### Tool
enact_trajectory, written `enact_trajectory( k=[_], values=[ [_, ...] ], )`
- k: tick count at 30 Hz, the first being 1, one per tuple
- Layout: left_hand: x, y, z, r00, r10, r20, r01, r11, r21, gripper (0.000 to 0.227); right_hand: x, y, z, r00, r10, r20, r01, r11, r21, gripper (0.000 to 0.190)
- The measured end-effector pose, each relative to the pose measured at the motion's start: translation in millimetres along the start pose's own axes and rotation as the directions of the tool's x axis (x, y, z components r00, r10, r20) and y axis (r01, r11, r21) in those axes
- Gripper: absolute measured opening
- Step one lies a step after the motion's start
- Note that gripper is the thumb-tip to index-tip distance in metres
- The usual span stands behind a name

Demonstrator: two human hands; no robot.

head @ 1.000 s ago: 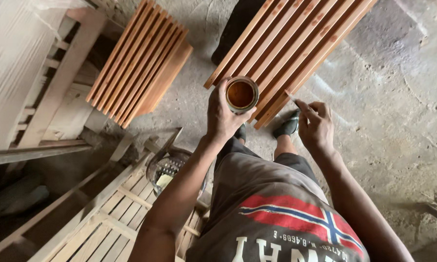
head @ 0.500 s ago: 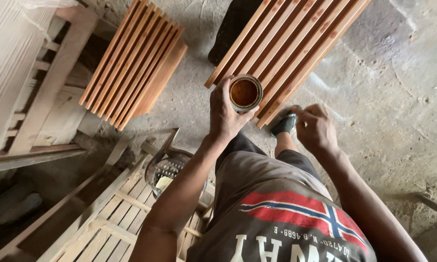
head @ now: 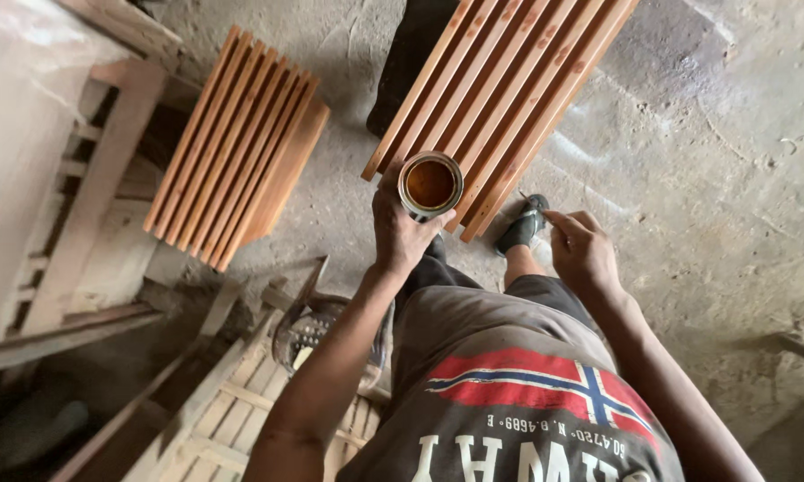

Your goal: The person applies a brown stain to a stack of wooden slats using a brush, dipping the brush into a can held in the other hand. They then move to a wooden drawer unit and apply the stain to the interior surfaces and edges of the drawer.

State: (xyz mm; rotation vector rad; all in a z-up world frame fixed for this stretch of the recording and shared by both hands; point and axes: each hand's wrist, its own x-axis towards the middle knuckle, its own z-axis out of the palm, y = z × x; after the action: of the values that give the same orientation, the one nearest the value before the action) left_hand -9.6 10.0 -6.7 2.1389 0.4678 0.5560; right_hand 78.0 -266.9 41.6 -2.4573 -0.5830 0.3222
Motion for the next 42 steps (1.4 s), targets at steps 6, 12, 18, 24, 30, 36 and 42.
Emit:
enact_trajectory(
  k=[6, 12, 18, 24, 30, 36, 42],
  values=[
    [8.3, 7.2, -2.9, 0.996, -0.033, 0.086, 0.046, 0.987, -0.157, 0.08, -7.0, 4.6, 9.3, 0.997, 0.042, -0.061, -0.037, 0.995, 0.088, 0.017],
    [5.3, -27.4, -20.7, 0.984, 0.157, 0.087, -0.159, 0.987, 0.015, 0.078, -1.9, 4.8, 20.9, 0.92, 0.385, 0.072, -0.382, 0.842, 0.382, 0.017],
    [53.5, -94.6, -18.7, 0.961, -0.257, 0.1, 0.272, 0.944, -0.185, 0.047, -6.8, 5.2, 15.5, 0.92, 0.379, 0.1, -0.387, 0.833, 0.395, 0.018],
    [115.3, -119.4, 28.3, 0.799, -0.428, 0.424, 0.509, 0.856, -0.096, 0.036, -17.9, 16.2, 12.9, 0.894, 0.416, 0.167, -0.446, 0.865, 0.231, 0.018],
    [99.1, -100.4, 27.9, 0.956, -0.239, 0.17, 0.235, 0.971, 0.04, 0.033, -19.2, 19.0, 1.9, 0.92, 0.378, 0.1, -0.391, 0.885, 0.251, 0.019],
    [90.0, -85.6, 19.8, 0.979, -0.203, 0.011, 0.203, 0.979, -0.01, 0.024, -7.9, 7.3, 1.1, 0.92, 0.365, 0.146, -0.388, 0.903, 0.185, 0.019],
    [61.4, -90.2, -13.6, 0.954, -0.291, 0.074, 0.294, 0.956, -0.027, 0.027, -7.6, 12.9, -3.1, 0.923, 0.358, 0.141, -0.381, 0.899, 0.215, 0.019]
  ],
)
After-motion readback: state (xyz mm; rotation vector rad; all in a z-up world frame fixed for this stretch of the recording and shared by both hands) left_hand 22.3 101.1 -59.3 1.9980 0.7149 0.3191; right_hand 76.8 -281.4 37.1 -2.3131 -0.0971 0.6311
